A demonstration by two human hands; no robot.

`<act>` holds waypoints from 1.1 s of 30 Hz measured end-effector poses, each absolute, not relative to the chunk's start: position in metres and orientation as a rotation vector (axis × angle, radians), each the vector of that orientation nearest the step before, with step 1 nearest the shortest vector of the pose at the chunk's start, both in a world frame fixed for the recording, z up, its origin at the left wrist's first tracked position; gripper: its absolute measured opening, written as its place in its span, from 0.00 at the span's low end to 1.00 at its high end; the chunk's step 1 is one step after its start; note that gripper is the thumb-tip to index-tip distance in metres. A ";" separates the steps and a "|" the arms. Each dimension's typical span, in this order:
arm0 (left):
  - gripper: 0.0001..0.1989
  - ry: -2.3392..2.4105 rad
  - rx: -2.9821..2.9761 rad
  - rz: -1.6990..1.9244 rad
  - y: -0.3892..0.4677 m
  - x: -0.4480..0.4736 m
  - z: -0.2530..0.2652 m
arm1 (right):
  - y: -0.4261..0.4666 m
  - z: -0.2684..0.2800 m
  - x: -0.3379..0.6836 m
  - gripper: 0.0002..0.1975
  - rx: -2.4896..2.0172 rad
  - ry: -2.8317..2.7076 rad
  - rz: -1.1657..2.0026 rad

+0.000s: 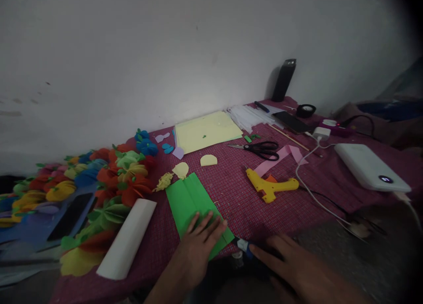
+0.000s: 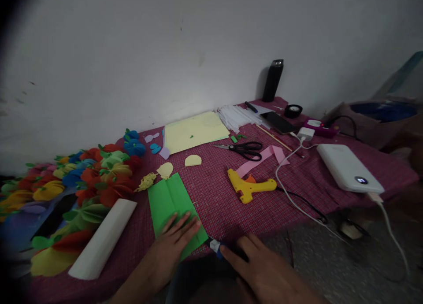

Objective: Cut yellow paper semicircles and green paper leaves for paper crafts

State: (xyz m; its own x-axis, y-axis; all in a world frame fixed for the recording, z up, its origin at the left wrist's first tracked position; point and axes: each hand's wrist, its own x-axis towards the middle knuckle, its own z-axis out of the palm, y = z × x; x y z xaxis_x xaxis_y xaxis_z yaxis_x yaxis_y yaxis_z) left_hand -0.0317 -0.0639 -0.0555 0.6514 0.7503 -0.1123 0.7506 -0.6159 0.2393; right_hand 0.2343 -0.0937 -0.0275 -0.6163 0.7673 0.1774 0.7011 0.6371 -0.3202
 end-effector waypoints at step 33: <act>0.47 1.241 2.604 0.089 -0.066 -0.030 -0.055 | -0.077 -0.020 0.215 0.28 -1.217 -2.631 0.515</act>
State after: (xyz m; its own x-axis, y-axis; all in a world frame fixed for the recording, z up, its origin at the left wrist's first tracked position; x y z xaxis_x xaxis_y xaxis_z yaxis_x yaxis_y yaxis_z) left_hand -0.0304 -0.0657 -0.0552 0.6346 0.7709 -0.0541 0.7554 -0.6040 0.2540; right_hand 0.2152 -0.0772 -0.0203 -0.6419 0.7661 0.0323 0.6974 0.6008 -0.3906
